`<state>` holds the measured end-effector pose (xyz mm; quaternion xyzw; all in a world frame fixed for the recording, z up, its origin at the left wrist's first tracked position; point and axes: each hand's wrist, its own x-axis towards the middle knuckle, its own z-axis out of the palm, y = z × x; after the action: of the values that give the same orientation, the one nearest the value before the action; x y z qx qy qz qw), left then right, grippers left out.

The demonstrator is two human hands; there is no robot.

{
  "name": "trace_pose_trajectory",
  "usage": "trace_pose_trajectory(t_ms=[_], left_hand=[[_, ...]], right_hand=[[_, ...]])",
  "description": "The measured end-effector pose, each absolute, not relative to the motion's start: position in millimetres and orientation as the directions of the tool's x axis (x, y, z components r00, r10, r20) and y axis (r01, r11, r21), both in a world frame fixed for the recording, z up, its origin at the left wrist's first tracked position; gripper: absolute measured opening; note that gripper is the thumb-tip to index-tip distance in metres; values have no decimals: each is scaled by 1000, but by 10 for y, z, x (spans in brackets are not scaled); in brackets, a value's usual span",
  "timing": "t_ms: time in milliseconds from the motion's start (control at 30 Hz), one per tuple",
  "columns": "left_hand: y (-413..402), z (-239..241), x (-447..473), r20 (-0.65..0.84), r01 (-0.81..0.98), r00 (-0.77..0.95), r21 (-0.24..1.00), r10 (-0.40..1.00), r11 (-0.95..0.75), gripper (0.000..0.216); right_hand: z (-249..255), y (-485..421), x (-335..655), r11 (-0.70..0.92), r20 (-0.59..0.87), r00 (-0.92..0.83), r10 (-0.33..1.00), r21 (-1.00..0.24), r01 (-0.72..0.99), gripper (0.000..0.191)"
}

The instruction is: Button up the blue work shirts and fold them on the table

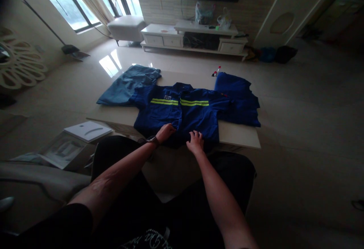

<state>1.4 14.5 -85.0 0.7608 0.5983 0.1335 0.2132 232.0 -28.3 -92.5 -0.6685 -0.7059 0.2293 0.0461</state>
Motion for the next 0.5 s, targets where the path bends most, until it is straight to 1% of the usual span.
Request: trace_pose_trajectory(t_ms=[233,500], left_hand=[[205,-812,0,-84,885,238,430,968,-180,15],[140,-843,43,-61,878,324,392,944,-276,20]], right_hand=[[-969,-266,2307,-8,-248,-93,964,-377,926,54],[-964,-257,2296,-12,-264,-94,960,-374,927,54]])
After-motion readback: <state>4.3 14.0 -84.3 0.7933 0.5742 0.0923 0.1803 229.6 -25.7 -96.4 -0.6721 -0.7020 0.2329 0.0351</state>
